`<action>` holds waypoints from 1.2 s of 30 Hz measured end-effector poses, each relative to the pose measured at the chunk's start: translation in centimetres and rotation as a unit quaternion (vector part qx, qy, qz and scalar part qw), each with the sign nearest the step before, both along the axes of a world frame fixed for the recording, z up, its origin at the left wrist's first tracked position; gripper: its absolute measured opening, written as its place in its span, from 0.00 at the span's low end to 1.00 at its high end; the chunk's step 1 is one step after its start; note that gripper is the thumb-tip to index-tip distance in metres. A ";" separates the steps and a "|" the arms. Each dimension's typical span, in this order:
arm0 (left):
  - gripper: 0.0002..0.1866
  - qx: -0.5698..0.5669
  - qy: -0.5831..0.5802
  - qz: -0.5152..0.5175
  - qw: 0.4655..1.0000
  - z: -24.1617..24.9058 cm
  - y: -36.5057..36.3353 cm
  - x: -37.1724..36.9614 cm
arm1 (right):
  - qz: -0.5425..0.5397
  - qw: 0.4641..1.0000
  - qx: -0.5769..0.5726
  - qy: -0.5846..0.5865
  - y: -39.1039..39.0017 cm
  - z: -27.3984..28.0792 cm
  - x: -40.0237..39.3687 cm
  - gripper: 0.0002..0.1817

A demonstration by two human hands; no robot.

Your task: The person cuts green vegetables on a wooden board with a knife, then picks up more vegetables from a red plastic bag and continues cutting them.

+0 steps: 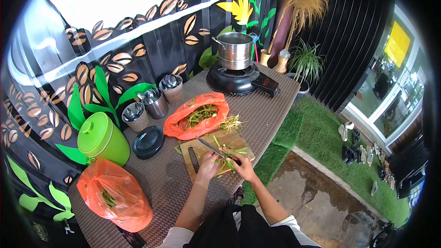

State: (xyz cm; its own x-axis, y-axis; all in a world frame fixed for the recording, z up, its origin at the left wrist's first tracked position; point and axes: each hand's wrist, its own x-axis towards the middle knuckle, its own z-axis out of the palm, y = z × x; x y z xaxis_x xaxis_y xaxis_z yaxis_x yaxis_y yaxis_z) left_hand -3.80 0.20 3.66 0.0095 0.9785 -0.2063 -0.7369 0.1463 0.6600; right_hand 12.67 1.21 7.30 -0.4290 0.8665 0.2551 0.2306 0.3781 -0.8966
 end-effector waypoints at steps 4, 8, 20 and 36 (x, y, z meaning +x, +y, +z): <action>0.12 -0.013 -0.021 -0.005 1.000 0.6 -0.6 0.0 | -0.034 0.999 0.007 -0.025 -0.3 0.4 -0.5 0.19; 0.11 -0.043 -0.038 0.005 0.998 0.7 -0.7 0.1 | -0.028 1.000 0.005 0.000 -0.6 1.0 -1.0 0.18; 0.12 -0.039 0.020 0.073 0.996 -0.2 0.0 -1.6 | -0.038 0.983 -0.178 0.036 2.2 0.2 -1.1 0.19; 0.12 -0.048 0.060 0.074 0.994 0.9 -0.2 -2.2 | 0.019 0.998 -0.043 -0.034 0.1 2.0 -1.4 0.21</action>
State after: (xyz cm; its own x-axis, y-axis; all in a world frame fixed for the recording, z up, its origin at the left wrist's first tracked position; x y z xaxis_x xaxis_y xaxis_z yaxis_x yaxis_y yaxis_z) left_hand -5.97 -0.01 4.59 -0.1633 0.9428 -0.2906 -0.6712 0.1097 0.7331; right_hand 11.28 1.33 9.30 -0.4754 0.8669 0.1500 0.2794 0.3105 -0.9086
